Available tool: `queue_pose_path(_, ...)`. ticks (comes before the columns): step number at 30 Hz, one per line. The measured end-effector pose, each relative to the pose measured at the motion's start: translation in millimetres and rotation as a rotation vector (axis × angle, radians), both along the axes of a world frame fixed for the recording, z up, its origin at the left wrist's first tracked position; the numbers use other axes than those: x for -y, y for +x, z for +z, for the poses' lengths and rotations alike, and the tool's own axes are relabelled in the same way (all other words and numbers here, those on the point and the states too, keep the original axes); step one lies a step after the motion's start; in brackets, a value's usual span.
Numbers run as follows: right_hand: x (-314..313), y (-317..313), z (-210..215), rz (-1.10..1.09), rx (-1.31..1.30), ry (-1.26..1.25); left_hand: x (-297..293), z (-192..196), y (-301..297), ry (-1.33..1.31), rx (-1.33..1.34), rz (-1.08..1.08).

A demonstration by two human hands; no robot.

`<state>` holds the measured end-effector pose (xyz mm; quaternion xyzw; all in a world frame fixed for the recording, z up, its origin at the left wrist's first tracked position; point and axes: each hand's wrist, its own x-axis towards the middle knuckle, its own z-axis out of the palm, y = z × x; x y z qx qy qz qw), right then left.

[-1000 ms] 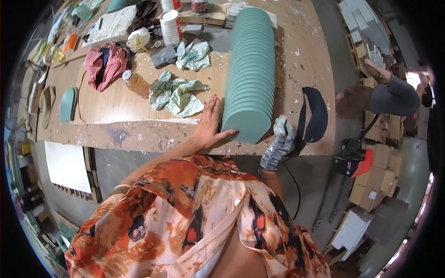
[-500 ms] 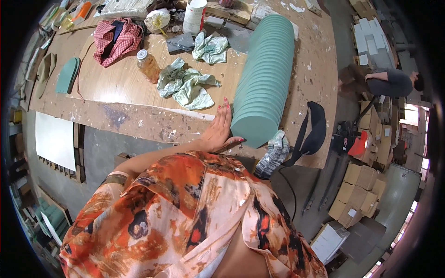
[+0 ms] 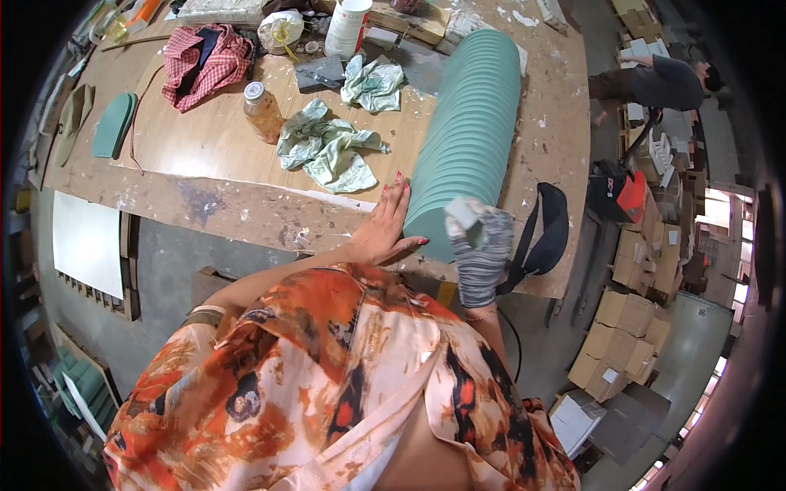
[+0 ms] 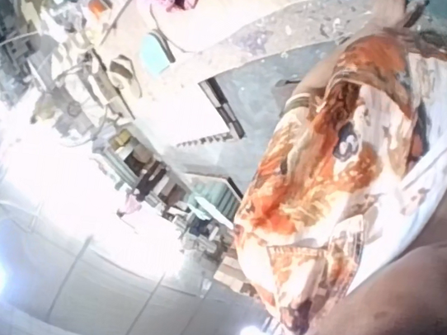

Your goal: The person stacks green circular parts and wipes them with a cloth.

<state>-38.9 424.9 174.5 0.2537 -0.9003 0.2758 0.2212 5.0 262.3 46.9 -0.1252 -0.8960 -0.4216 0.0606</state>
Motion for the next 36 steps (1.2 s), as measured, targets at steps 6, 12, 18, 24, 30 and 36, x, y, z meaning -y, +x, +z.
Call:
queue_pose_path(6, 38.6, 5.0, -4.1, 0.102, 0.139, 0.281, 2.3, 1.5, 2.4, -0.055, 0.050, -0.044)
queue_pose_path(12, 51.0, -0.2, -6.1, 0.114, 0.221, 0.400, 3.0, -1.2, 3.2, -0.043, 0.062, -0.032)
queue_pose_path(18, 39.6, -10.1, 3.4, 0.038, 0.182, 0.443, 2.4, 8.8, 1.4, -0.038, 0.064, -0.037)
queue_pose_path(24, 42.6, -4.2, -0.6, 0.096, 0.214, 0.465, 3.0, 9.8, 1.5, -0.039, 0.097, -0.058)
queue_pose_path(30, 51.6, -1.4, -9.8, 0.153, 0.302, 0.442, 3.1, -4.7, 5.3, -0.067, 0.111, -0.048)
queue_pose_path(36, 31.1, -14.5, 1.3, 0.041, 0.176, 0.303, -0.5, -2.4, 1.7, -0.062, 0.056, -0.010)
